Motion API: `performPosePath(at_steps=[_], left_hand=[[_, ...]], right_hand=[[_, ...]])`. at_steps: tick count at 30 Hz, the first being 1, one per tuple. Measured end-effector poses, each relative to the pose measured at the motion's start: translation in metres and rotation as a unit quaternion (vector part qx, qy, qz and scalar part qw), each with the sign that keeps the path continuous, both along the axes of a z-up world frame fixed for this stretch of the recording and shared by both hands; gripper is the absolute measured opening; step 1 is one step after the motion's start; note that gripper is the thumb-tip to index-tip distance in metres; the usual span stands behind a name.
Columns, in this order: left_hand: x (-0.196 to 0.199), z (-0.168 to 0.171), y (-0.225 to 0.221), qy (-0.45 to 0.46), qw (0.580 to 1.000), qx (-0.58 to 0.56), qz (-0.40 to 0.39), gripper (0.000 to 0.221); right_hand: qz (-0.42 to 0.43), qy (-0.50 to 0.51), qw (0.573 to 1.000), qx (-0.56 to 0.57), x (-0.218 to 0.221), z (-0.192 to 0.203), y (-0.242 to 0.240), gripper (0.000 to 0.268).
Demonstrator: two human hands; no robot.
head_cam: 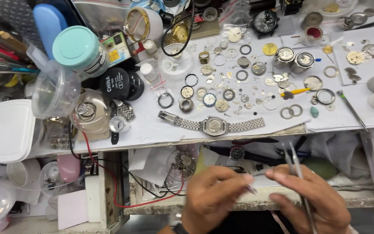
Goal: Meticulously repairing a watch movement by placing tiny internal components using tweezers and a screwdriver, and cleaning parts with a cloth.
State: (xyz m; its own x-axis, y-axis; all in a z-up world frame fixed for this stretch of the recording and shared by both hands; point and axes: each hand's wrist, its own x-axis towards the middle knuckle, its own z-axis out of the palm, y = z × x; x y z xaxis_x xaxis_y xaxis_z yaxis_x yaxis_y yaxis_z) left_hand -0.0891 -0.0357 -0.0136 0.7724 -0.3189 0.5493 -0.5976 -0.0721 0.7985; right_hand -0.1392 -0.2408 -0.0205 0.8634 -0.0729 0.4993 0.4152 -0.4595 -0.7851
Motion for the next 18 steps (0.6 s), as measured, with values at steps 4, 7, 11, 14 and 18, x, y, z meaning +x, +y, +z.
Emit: performPosePath(at_steps=[4, 7, 11, 14, 18], left_hand=[[0.040, 0.013, 0.063, -0.204, 0.935, 0.218, 0.190, 0.030], [0.064, 0.041, 0.104, -0.219, 0.913, 0.291, 0.184, 0.013], [0.083, 0.043, 0.121, -0.302, 0.856, 0.385, 0.167, 0.017], [0.092, 0.036, 0.120, -0.301, 0.849, 0.406, 0.152, 0.020], [0.096, 0.027, 0.119, -0.296, 0.839, 0.422, 0.174, 0.013]], right_hand=[[-0.030, 0.052, 0.997, 0.041, -0.017, 0.010, -0.006, 0.030], [-0.154, 0.189, 0.965, 0.100, -0.025, 0.012, 0.003, 0.037], [-0.142, 0.205, 0.968, 0.028, -0.023, -0.003, -0.002, 0.040], [-0.110, 0.202, 0.973, -0.002, -0.019, -0.009, -0.003, 0.041], [-0.092, 0.185, 0.975, -0.079, -0.022, -0.031, -0.012, 0.045]])
